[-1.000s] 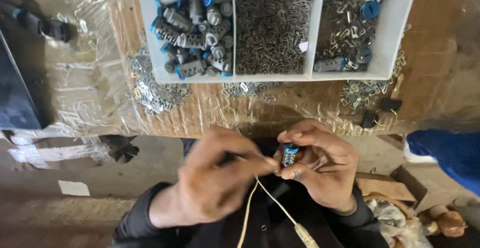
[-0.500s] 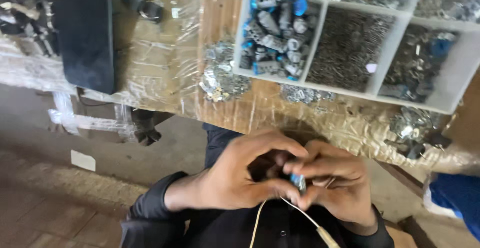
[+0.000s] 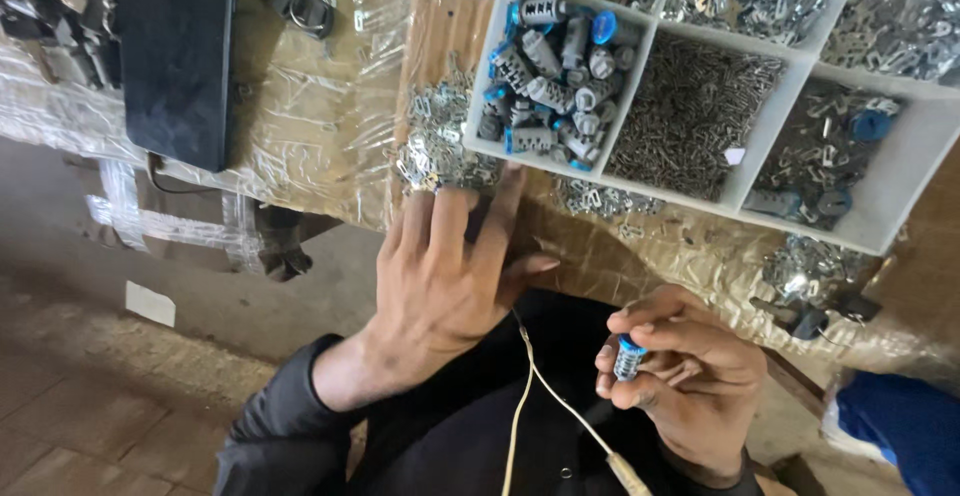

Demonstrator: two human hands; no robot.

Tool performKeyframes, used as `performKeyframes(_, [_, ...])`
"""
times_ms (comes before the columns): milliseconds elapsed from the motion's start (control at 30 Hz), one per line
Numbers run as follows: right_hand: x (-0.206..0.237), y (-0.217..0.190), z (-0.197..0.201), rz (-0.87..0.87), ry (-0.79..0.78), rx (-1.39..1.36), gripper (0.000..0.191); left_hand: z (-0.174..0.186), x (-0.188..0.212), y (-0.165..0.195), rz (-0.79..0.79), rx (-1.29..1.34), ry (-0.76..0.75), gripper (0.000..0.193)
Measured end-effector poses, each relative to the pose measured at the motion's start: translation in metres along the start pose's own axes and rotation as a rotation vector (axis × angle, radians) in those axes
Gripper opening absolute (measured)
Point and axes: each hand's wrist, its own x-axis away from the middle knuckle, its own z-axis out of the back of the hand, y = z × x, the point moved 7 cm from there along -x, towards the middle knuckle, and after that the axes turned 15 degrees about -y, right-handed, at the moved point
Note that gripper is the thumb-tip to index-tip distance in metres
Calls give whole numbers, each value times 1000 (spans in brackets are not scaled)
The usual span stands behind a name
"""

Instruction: The person sits at a workbench assembling padlock lock cylinders by hand. They pick small metal pins and springs from a compartment tray, insert them into a lock body held in one hand, press components into place, and set finished cylinders aside among piles of locks and keys.

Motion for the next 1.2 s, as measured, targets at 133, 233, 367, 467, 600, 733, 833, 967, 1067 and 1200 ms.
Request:
performKeyframes(133, [2, -8, -5, 90, -35, 18, 33, 13, 3, 1, -127, 206, 31, 62])
performKeyframes(233, [-8, 0, -3, 49, -26, 30, 39, 4, 10, -4, -89, 68, 11, 70])
performKeyframes(367, [-14, 2, -12, 68, -112, 49, 36, -9, 22, -8, -197, 90, 10, 49])
performKeyframes(467, [-15, 2, -12, 34, -91, 86, 37, 0, 30, -13, -292, 207, 149, 29])
performKeyframes(600, [-20, 7, -9, 5, 3, 118, 39, 9, 27, -20, -130, 674, 208, 25])
performKeyframes(733, [-19, 7, -11, -45, 16, 154, 39, 9, 16, 23, -454, 801, 86, 30])
performKeyframes(833, [-14, -2, -10, 10, 27, 262, 31, 8, 12, 37, -555, 545, 119, 27])
performKeyframes(967, [-9, 2, -2, -5, 50, 227, 31, 9, 3, 47, -586, 535, -7, 29])
performKeyframes(1067, [-8, 0, -2, 63, 9, 38, 32, 20, -12, 63, -556, 607, -49, 24])
performKeyframes(1200, [1, -26, 3, 98, -17, 167, 31, 33, -26, 97, -707, 501, -123, 25])
